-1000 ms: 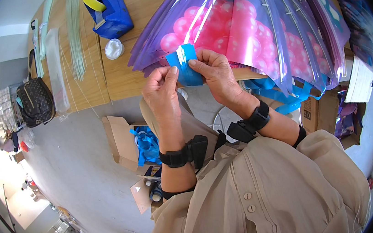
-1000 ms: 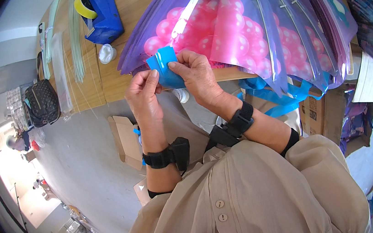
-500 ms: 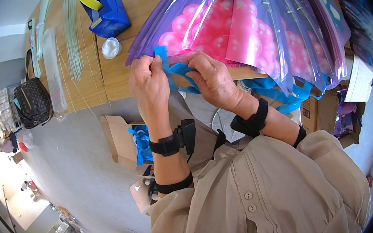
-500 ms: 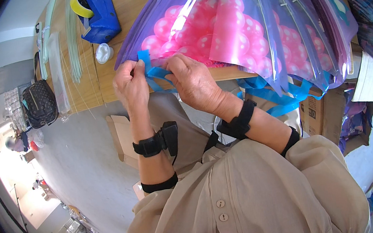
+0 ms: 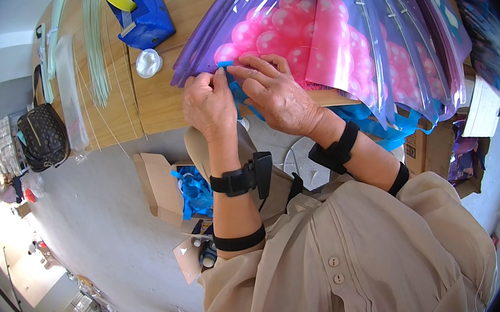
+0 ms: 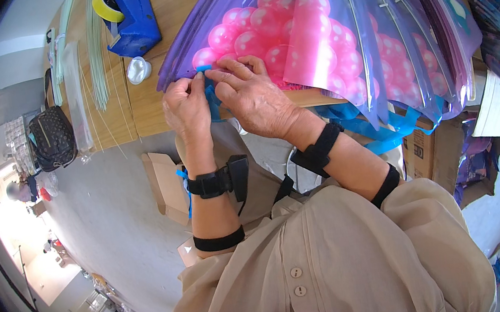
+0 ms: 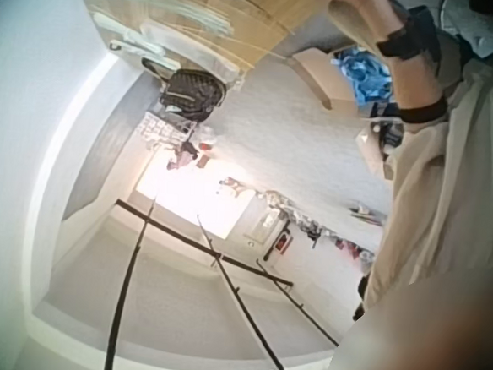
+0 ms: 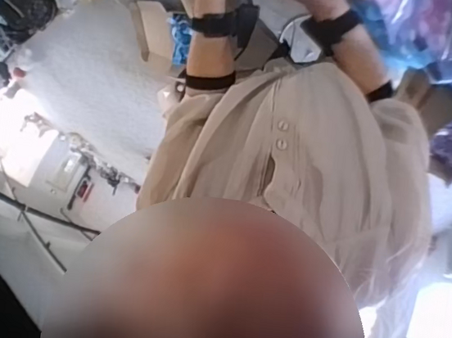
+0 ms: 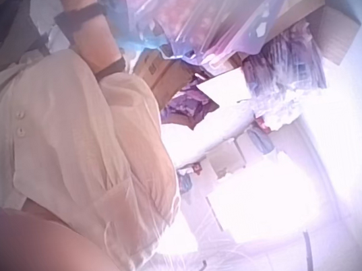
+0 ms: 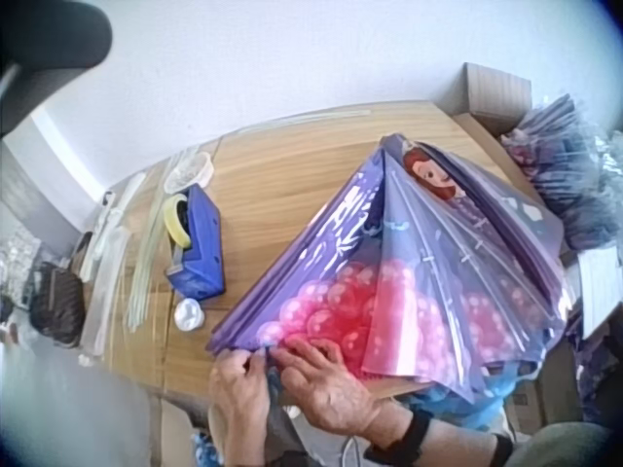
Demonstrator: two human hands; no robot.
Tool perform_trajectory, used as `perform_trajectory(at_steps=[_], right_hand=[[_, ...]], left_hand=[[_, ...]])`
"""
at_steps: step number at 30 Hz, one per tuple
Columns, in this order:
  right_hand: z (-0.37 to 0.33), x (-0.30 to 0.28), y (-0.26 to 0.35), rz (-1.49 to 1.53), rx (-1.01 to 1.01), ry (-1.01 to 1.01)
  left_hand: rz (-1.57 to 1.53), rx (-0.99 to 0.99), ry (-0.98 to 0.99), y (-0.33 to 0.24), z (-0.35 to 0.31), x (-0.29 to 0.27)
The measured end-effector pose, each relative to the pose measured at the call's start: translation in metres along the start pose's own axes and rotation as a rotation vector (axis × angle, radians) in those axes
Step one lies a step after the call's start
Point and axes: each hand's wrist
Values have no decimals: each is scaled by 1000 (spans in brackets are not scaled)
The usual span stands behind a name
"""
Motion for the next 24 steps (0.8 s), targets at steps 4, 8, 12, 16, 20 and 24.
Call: perform_trajectory(at_steps=[4,8,12,16,20,24], right_hand=[[2,0,3,-31,-18,43],[2,1,2,-53,-23,56],[3,3,3,-85,-22,72],[2,4,2,-103,-18,70],[2,6,4,-112,-10,83],[2,5,4,-151,-8,105]], left_hand=[[82,-12,-25,-5,-1,1],[95,-28,-41,-7,-1,4],[106,-36,-36,-7,2,2],[136,-114,52,-11,5,1],[159,-110,55,-10,8,-1],[161,-149,77,-7,12,0]])
Point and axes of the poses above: each hand's wrist, its own z-axis towards the middle knuckle, its own x-axis out of the palm, y = z × x, and after that the axes turned 6 degrees about -y, right-handed
